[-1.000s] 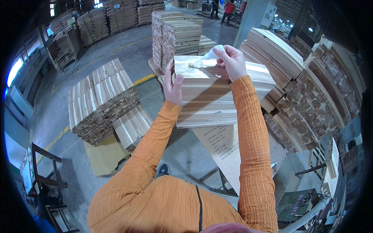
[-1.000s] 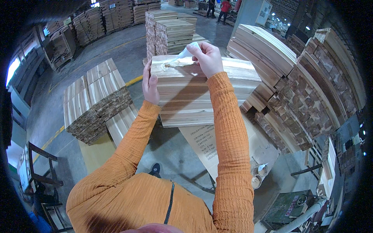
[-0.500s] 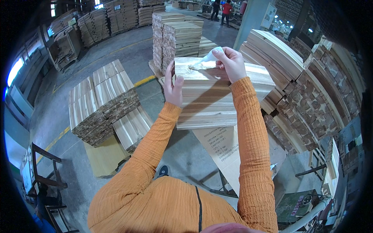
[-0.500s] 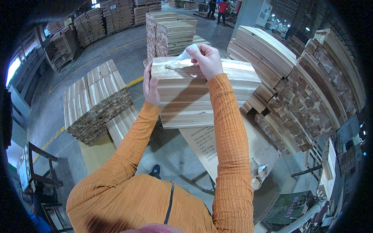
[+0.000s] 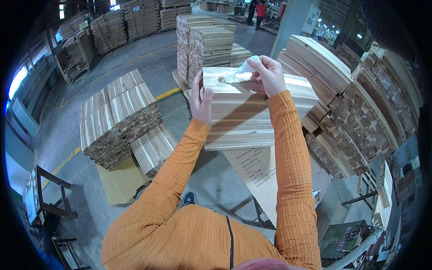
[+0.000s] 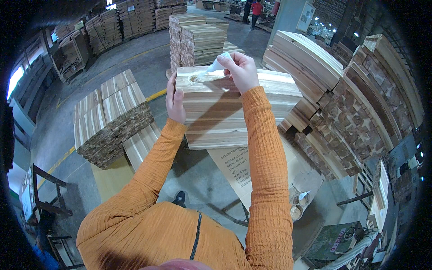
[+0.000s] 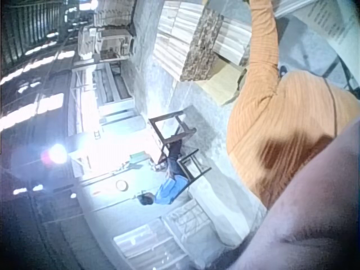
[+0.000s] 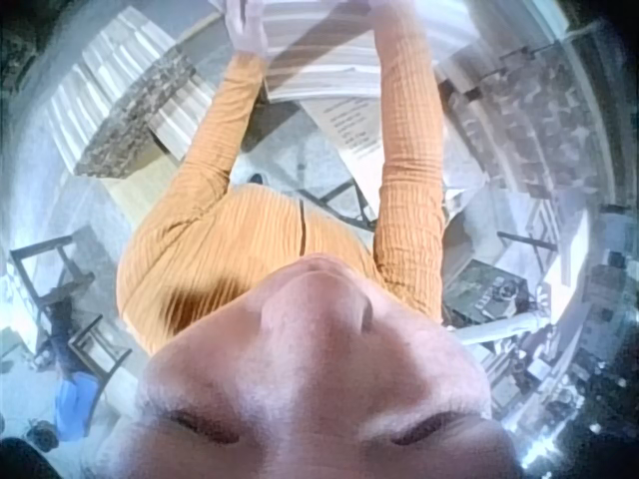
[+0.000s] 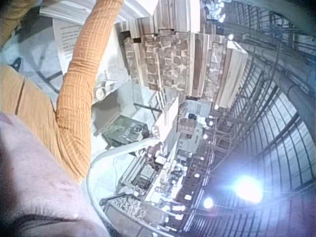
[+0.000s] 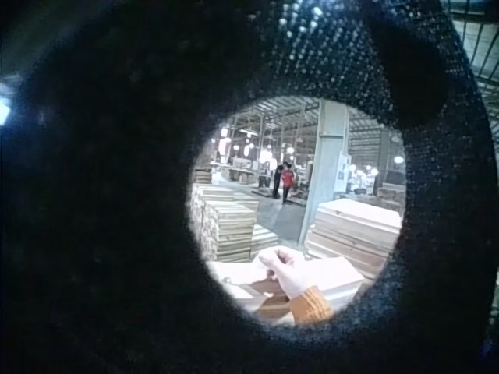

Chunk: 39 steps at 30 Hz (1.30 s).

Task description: The person applies glue from a small white bottle to the edges of wooden planks in a warehouse. They handle each plank individually, apply glue, and place it on a stack. The process is repeated for multiple planks.

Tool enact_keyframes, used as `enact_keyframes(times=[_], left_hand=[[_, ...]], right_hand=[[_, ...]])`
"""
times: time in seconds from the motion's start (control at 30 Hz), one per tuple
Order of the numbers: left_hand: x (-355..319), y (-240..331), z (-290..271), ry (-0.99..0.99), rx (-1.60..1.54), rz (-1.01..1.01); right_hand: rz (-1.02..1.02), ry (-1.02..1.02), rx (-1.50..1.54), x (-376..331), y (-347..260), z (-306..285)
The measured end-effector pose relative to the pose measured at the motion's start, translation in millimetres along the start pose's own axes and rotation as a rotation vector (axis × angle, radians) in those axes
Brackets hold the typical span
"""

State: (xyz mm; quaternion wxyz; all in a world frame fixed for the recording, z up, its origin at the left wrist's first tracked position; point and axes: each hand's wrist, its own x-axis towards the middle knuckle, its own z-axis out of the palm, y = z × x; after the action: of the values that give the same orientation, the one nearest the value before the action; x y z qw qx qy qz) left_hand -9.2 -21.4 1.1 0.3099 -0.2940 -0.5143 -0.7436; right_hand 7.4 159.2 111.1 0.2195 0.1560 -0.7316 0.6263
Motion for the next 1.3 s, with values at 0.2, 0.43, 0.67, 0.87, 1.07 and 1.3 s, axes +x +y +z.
enact_keyframes(times=[0.2,0.43,0.67,0.87,1.07,1.3], left_hand=[[1.2,-1.9,-1.4,-0.007,-0.006,0.010],[1.6,-4.3,-1.7,-0.005,0.002,0.025],[-0.4,0.2,-0.9,-0.025,0.095,0.021],[0.5,-1.0,-1.9,-0.018,0.070,0.030],[0.4,1.6,0.0,-0.025,0.090,0.019],[0.2,4.3,1.3,-0.001,-0.031,-0.013]], right_hand=[[-0.012,0.024,0.021,-0.9,-0.7,1.5],[-0.007,0.008,0.016,-0.8,-0.5,0.1],[0.002,0.035,-0.002,-1.6,-1.4,0.6],[-0.010,0.050,0.030,-0.1,0.7,2.0],[-0.010,0.054,0.059,0.9,1.0,1.5],[0.030,0.020,0.017,1.6,2.1,0.2]])
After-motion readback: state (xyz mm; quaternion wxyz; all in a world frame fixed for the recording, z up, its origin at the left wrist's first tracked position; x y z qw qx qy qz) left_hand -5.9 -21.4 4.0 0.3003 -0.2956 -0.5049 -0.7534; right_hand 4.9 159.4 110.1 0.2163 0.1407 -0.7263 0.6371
